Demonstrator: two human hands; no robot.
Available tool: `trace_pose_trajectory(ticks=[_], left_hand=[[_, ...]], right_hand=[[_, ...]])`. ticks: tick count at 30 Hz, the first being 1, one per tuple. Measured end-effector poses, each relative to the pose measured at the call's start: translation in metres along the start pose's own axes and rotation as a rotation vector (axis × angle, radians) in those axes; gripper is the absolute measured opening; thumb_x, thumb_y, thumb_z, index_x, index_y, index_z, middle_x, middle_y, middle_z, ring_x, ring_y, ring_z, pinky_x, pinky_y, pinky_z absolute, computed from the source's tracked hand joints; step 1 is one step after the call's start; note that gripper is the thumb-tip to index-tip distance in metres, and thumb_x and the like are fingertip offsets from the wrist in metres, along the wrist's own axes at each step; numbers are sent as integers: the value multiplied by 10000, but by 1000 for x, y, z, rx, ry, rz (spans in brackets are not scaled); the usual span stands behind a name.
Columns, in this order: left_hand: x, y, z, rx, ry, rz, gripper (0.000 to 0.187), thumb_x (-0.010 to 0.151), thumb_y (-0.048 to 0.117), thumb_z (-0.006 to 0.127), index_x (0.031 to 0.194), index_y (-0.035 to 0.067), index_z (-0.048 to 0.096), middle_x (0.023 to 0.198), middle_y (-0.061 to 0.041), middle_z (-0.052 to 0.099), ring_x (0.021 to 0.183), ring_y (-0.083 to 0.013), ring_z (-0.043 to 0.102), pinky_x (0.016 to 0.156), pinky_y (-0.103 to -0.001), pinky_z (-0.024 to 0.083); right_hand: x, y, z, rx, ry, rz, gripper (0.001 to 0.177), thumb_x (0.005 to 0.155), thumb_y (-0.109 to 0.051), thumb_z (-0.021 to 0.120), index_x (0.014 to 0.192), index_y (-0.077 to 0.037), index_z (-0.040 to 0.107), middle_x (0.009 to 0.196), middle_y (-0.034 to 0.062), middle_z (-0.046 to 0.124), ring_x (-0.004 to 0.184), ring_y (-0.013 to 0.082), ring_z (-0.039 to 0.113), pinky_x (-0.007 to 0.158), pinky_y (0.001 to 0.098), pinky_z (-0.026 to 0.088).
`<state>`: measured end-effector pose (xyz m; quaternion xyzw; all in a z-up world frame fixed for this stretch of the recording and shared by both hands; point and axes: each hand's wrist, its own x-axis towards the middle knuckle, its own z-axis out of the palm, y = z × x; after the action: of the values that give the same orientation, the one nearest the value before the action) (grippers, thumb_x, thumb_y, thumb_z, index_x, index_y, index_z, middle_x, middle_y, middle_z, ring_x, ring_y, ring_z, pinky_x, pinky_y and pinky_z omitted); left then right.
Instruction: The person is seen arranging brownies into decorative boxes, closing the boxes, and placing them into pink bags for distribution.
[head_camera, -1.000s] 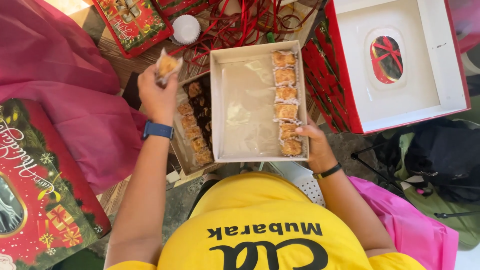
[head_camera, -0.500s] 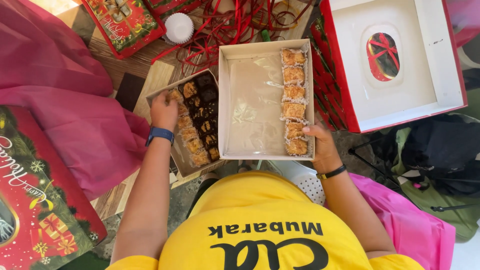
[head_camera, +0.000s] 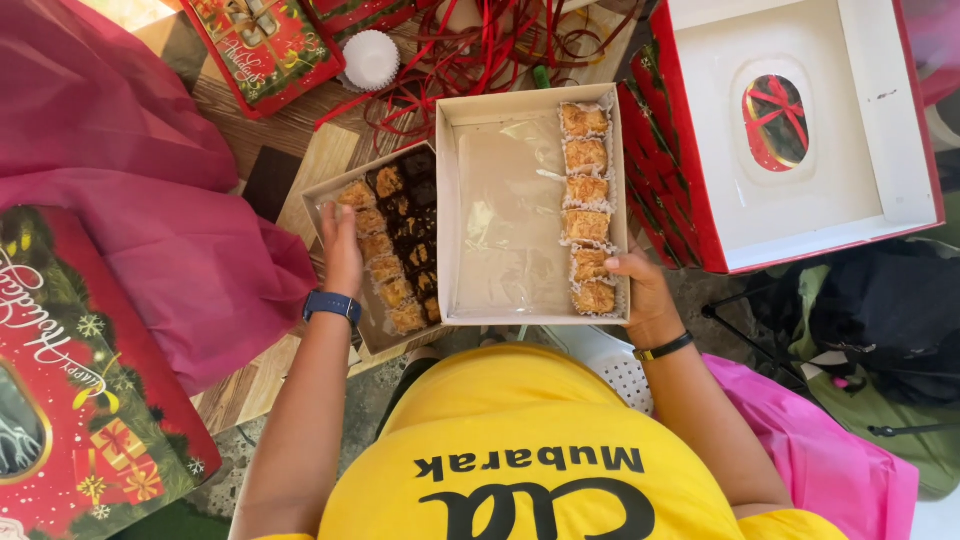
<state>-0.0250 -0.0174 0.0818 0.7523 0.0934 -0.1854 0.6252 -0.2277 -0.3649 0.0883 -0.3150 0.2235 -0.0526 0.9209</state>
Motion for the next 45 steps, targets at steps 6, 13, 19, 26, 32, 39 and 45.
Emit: trace_pose_trajectory(ticks=[6,13,19,26,32,39,45], left_hand=[[22,-40,-11,-79,28,-13,790,1126,530,469,1646,88,71,1651,-310,99,1526,-512,148,1239,-647,183],[-47,13,-1,95,198,252,559,1097,346,525,1554,73,355,1463,-314,487,1391,-506,435,1146,-607,360],[-127,66,-16,8,153,321,627,1033,277,633,1539,50,341,1467,-267,458,1327,-411,482,1113,-550,408],[-229,137,-77,133,-207,317,633,872,290,760,1457,178,546,1239,-93,646,1145,-223,630,992,-409,525],[-282,174,-171,519,-333,717,381,951,263,656,1292,94,653,1295,-76,715,1237,-239,645,1066,-391,466],[-288,106,-277,1224,214,794,617,814,459,737,1337,140,658,1428,-116,573,1357,-348,517,1169,-535,401],[-277,54,-323,1432,297,764,792,687,595,761,1379,226,651,1550,-134,545,1443,-363,516,1216,-571,419]], right_hand=[[0,6,5,-33,17,-9,822,668,-34,616,1483,-96,525,1259,243,661,1127,441,675,939,619,537],[6,1,12,-43,-61,24,791,673,-78,592,1460,-51,520,1194,301,656,1026,491,690,878,687,534],[5,-15,31,-79,-146,11,775,687,-133,590,1456,-65,525,1181,284,671,983,487,707,835,686,553],[-33,-32,96,-41,-294,-74,695,743,-129,572,1426,-5,549,1131,313,679,929,496,727,807,650,588],[-66,-21,110,125,-417,-97,765,873,-94,710,1553,33,382,1428,256,589,1233,413,627,1028,528,546],[-82,24,80,46,-87,-130,686,801,-156,694,1436,50,536,1208,232,716,1010,384,724,859,495,614],[-95,51,33,41,21,-56,631,807,-185,685,1388,31,568,1168,207,724,973,359,726,831,469,607]])
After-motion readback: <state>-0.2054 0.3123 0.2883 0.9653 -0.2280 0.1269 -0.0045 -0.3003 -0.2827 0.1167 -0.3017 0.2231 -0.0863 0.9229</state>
